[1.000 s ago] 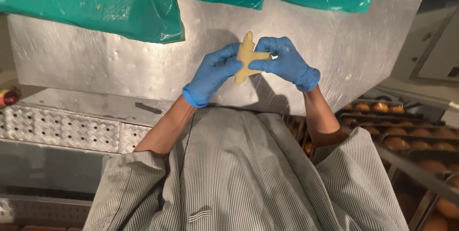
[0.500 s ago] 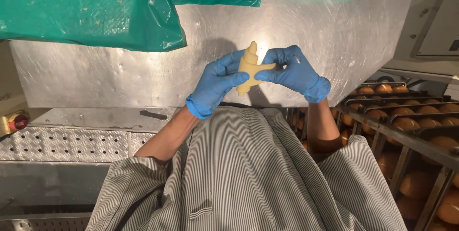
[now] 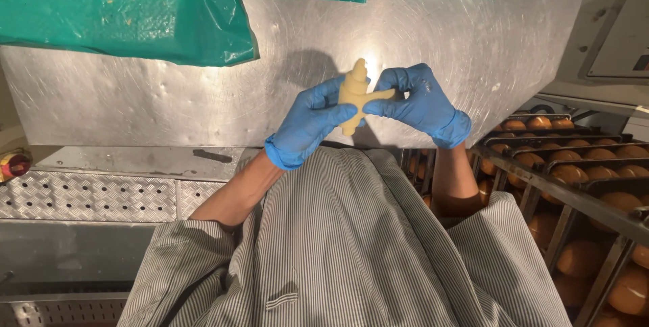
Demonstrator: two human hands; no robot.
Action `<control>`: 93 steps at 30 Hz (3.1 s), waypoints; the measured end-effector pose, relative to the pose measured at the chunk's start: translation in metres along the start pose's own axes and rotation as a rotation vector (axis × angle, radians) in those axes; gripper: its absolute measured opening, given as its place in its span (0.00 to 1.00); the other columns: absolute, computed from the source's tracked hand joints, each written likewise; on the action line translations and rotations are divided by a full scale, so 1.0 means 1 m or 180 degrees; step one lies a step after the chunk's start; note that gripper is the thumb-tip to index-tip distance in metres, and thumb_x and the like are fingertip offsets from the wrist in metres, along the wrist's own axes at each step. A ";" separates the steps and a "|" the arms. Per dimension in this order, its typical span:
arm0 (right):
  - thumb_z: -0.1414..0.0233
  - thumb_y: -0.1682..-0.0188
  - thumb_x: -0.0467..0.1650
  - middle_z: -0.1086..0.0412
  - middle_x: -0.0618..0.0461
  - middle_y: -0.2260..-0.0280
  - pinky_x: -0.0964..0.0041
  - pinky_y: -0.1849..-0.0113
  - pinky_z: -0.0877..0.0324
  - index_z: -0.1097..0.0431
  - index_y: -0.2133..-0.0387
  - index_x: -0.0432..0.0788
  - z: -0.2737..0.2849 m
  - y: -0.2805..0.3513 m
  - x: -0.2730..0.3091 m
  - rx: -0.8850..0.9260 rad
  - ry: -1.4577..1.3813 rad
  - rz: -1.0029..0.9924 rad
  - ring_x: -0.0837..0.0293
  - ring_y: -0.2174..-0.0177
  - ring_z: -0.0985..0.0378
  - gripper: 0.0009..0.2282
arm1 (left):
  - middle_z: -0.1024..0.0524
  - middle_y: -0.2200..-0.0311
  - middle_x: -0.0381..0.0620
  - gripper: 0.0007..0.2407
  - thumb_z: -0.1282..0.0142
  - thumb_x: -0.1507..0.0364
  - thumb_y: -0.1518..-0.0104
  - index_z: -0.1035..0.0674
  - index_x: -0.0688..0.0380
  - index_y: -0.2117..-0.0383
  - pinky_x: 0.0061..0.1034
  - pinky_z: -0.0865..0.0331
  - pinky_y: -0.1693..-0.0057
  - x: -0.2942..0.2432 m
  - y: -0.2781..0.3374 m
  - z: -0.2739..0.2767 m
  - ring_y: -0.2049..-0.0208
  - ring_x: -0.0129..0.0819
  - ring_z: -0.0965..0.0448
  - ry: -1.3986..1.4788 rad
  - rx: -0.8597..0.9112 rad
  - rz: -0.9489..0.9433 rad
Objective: The person is manually rolling triangular pieces of dough into croissant shapes and organizing them on a tray.
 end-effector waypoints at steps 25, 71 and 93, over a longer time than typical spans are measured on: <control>0.32 0.57 0.31 0.27 0.58 0.76 0.74 0.71 0.36 0.25 0.74 0.40 0.005 0.003 -0.007 -0.0053 -0.0263 0.0296 0.70 0.76 0.33 0.09 | 0.27 0.42 0.54 0.25 0.42 0.75 0.37 0.35 0.67 0.33 0.32 0.30 0.35 0.002 -0.001 -0.006 0.41 0.37 0.25 0.0027 0.0149 -0.0006; 0.34 0.54 0.30 0.25 0.56 0.72 0.72 0.64 0.29 0.25 0.69 0.38 0.005 0.008 0.008 -0.0100 -0.0368 0.0658 0.68 0.70 0.25 0.09 | 0.28 0.40 0.55 0.25 0.41 0.74 0.36 0.35 0.69 0.33 0.37 0.32 0.32 0.022 -0.008 -0.010 0.40 0.42 0.26 0.0704 0.0226 -0.0201; 0.38 0.49 0.31 0.24 0.53 0.72 0.73 0.72 0.32 0.26 0.69 0.36 0.008 0.009 0.010 -0.0199 -0.0682 0.0470 0.68 0.76 0.29 0.08 | 0.28 0.41 0.52 0.25 0.40 0.74 0.37 0.35 0.69 0.35 0.35 0.33 0.31 0.008 -0.008 -0.018 0.39 0.40 0.27 0.0612 0.0163 -0.0310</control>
Point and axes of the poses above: each hand's wrist, its own y-axis away from the middle knuckle, its own z-axis out of the back of the hand, x = y × z, the point moved 4 cm from there along -y, towards the middle knuckle
